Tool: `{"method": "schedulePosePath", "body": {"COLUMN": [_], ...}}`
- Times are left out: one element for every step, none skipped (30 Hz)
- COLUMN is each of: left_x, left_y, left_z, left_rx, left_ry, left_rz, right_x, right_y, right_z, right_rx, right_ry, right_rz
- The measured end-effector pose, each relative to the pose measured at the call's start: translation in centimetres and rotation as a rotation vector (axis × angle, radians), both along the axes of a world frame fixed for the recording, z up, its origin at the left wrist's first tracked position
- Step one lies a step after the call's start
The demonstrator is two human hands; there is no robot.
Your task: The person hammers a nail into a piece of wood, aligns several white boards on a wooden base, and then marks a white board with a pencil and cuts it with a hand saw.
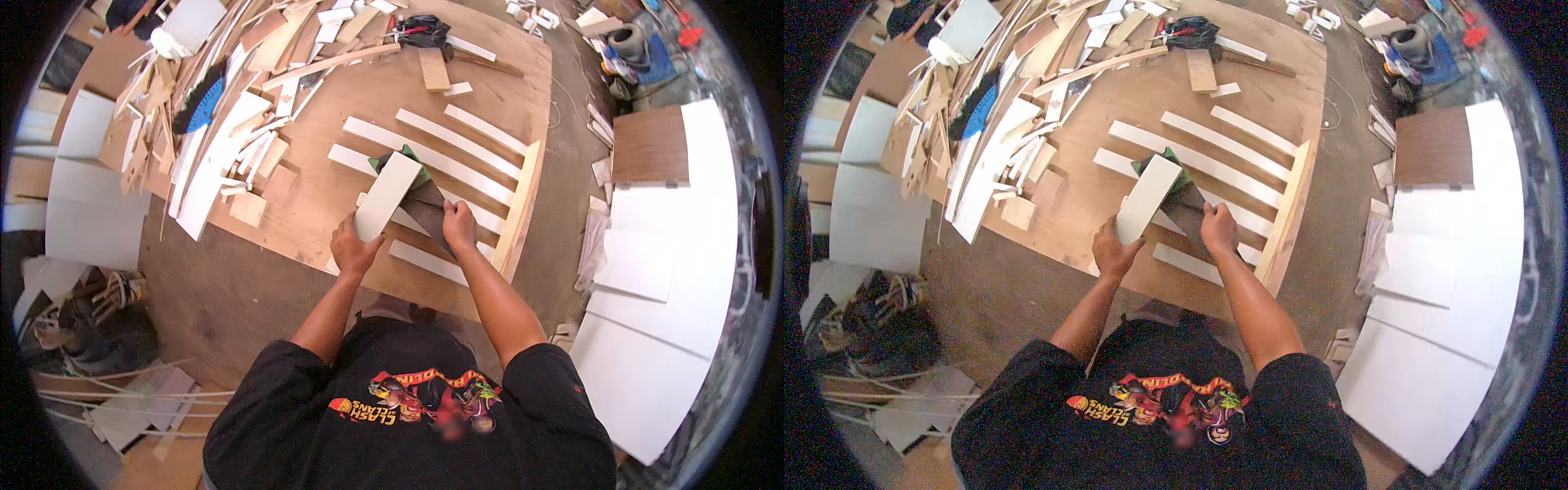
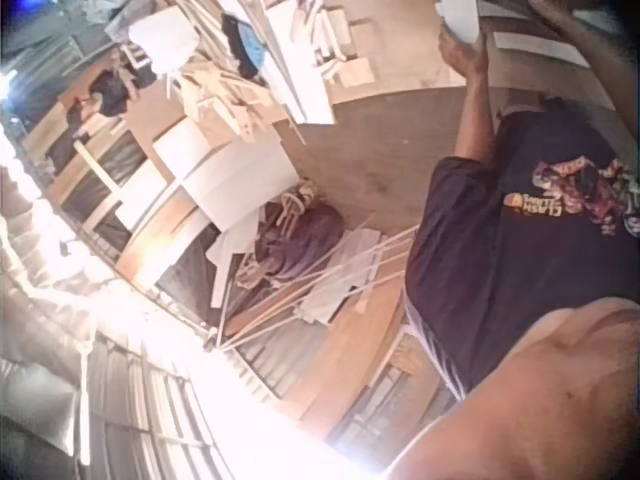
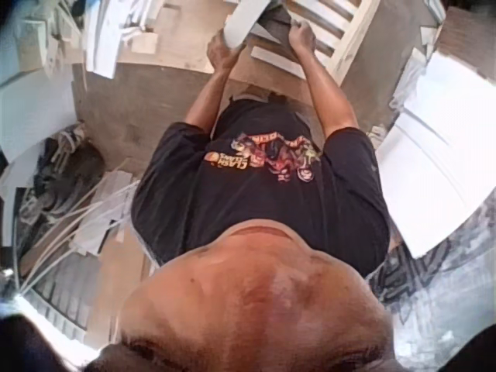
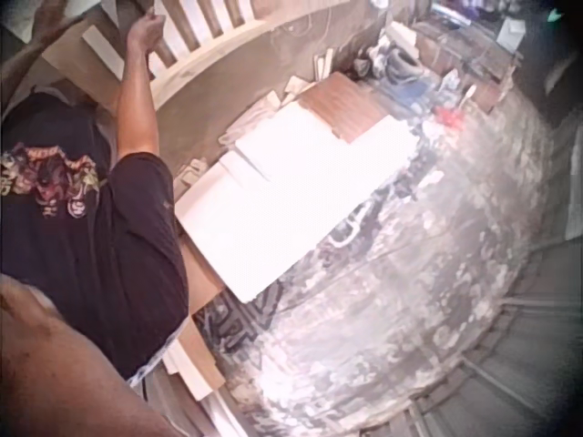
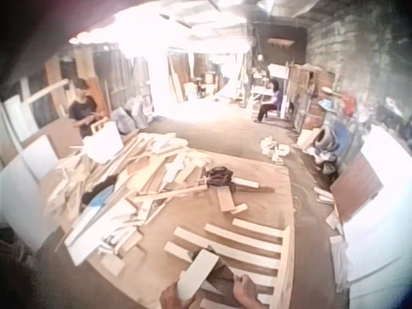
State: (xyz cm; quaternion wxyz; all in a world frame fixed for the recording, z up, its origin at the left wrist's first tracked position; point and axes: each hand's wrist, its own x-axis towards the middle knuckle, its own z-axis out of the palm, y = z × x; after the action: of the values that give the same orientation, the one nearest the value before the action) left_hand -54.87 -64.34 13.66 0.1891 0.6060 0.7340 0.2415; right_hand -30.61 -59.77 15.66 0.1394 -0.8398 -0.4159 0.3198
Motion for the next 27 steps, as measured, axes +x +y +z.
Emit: {"method": "schedulePosePath", "body": {"left_x": [0.3,0.8,1.0,1.2,1.5,1.6,1.7,1.8,1.7,1.8,2.1,2.3,2.6,3.0,3.4,4.0,4.7,5.3,5.8,6.6,7.4,8.1,8.4,8.7,8.8,8.9,8.9], "left_y": [0.2,0.5,1.1,1.5,1.6,1.8,1.9,1.9,1.8,1.7,1.6,1.5,1.2,0.9,0.6,0.3,0.0,-0.4,-0.9,-1.3,-1.7,-2.1,-2.6,-2.9,-3.0,-3.2,-3.3], "left_z": [-0.4,-0.8,-1.0,-1.2,-1.3,-1.1,-1.2,-1.5,-1.9,-2.2,-2.5,-2.6,-2.7,-2.8,-3.0,-3.1,-3.2,-2.9,-2.8,-2.9,-2.9,-2.9,-2.9,-2.8,-2.7,-2.6,-2.5], "left_rx": [0.011,0.002,0.006,0.01,0.004,-0.017,-0.038,-0.044,-0.038,-0.032,-0.036,-0.025,-0.015,-0.023,-0.001,0.021,0.017,0.013,0.01,0.003,0.022,0.042,0.037,0.044,0.053,0.058,0.077], "left_ry": [-0.015,-0.02,-0.019,-0.019,-0.019,-0.002,0.015,0.016,0.012,0.008,0.009,0.029,0.05,0.055,0.051,0.048,0.053,0.054,0.055,0.064,0.051,0.037,0.044,0.064,0.086,0.092,0.081], "left_rz": [0.006,0.031,0.041,0.052,0.076,0.094,0.112,0.133,0.141,0.149,0.173,0.186,0.197,0.215,0.243,0.269,0.287,0.337,0.385,0.398,0.462,0.525,0.535,0.567,0.6,0.617,0.63], "right_x": [0.6,1.1,1.3,1.5,1.7,1.8,1.9,2.1,2.3,2.8,3.5,4.2,4.9,5.7,6.1,6.3,6.6,6.6,6.6,6.6,6.6,6.3,5.7,4.8,3.8,3.0,2.3], "right_y": [0.8,1.7,2.5,3.4,4.1,4.9,5.6,6.3,7.0,7.7,8.6,9.3,10.0,10.6,11.3,11.8,12.1,12.1,12.1,11.9,11.6,11.1,10.5,10.1,9.7,9.3,8.8], "right_z": [-0.3,-0.6,-0.8,-1.1,-1.4,-1.8,-2.1,-2.5,-3.0,-3.8,-4.9,-6.1,-7.1,-8.1,-8.2,-8.3,-8.4,-8.1,-8.0,-7.9,-7.7,-7.6,-7.5,-7.0,-6.3,-6.2,-6.2], "right_rx": [0.008,0.016,0.011,0.004,-0.002,-0.007,-0.012,0.02,0.053,0.048,0.08,0.11,0.102,0.128,0.158,0.154,0.13,0.103,0.096,0.097,0.099,0.094,0.1,0.114,0.046,0.05,0.056], "right_ry": [0.005,0.011,0.011,0.003,-0.005,-0.012,-0.011,0.012,0.035,0.038,0.041,0.047,0.053,0.065,0.079,0.086,0.085,0.088,0.098,0.123,0.146,0.153,0.168,0.183,0.168,0.174,0.199], "right_rz": [0.026,0.053,0.075,0.085,0.095,0.101,0.121,0.136,0.151,0.174,0.212,0.249,0.269,0.298,0.331,0.351,0.361,0.368,0.382,0.398,0.409,0.418,0.446,0.479,0.48,0.497,0.51]}}
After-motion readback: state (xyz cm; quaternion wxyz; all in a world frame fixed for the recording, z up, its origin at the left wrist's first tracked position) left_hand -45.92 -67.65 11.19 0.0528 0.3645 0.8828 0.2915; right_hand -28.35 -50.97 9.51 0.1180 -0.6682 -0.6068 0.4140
